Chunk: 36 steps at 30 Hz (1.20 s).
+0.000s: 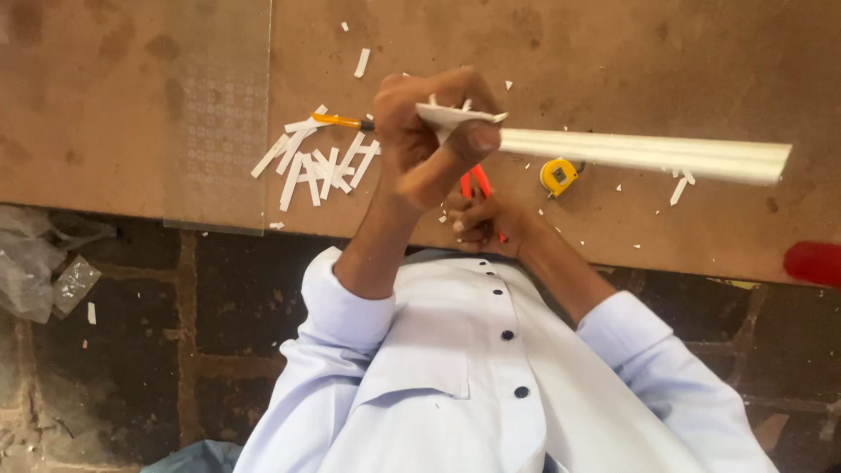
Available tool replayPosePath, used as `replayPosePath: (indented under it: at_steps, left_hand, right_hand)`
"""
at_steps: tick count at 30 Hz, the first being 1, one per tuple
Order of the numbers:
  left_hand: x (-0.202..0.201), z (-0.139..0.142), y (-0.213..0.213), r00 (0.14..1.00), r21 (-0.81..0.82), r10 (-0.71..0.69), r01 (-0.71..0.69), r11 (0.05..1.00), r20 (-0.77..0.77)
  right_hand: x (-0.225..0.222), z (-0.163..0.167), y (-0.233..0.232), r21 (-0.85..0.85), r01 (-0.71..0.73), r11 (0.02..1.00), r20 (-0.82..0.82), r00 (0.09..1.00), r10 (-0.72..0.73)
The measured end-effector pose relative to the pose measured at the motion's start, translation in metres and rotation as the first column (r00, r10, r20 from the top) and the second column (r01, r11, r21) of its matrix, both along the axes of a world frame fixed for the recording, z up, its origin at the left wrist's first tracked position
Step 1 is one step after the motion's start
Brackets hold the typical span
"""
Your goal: The person uses pliers to trim and shape a white plastic molding strip on a workbench. They repeatedly cut small sections, adjust the strip, and measure it with a tape measure. The trimmed pieces accumulate on the table.
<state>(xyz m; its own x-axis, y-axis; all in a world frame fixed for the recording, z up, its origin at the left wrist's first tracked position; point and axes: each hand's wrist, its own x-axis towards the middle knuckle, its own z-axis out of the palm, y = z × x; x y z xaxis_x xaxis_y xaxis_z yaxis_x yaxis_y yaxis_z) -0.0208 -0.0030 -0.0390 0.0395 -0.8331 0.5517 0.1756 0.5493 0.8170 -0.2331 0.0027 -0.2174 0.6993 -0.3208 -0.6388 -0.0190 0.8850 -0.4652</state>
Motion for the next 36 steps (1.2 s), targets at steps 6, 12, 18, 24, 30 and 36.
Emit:
replayPosePath:
  at_steps: [6, 12, 18, 24, 30, 36]
  left_hand:
    - [0.006, -0.007, 0.003, 0.994, 0.043, 0.051, -0.047, 0.998, -0.102]
    - [0.019, -0.007, 0.018, 0.98, 0.039, 0.094, -0.088, 0.995, -0.174]
    - [0.017, -0.001, 0.016, 0.979, 0.016, 0.112, -0.111, 0.994, -0.169]
    - [0.003, 0.002, 0.004, 0.995, -0.034, 0.01, -0.013, 0.999, -0.1]
    - [0.005, -0.005, 0.001, 0.978, 0.009, 0.016, -0.015, 1.0, -0.206]
    - [0.019, -0.007, 0.011, 0.991, 0.062, 0.089, -0.084, 0.995, -0.095]
  right_hand:
    - [0.011, -0.02, -0.009, -0.868, -0.436, 0.238, -0.49, 0.83, -0.267]
    - [0.019, -0.022, -0.024, -0.732, -0.678, 0.062, -0.644, 0.66, -0.386]
    - [0.025, -0.027, -0.017, -0.221, -0.109, 0.969, -0.306, 0.951, 0.037]
    - [0.003, -0.021, -0.017, -0.065, -0.059, 0.996, 0.062, 0.996, 0.063]
    - [0.016, -0.028, -0.004, -0.657, -0.101, 0.747, -0.289, 0.949, -0.127]
    - [0.022, -0.033, -0.032, -0.758, -0.65, 0.053, -0.618, 0.69, -0.376]
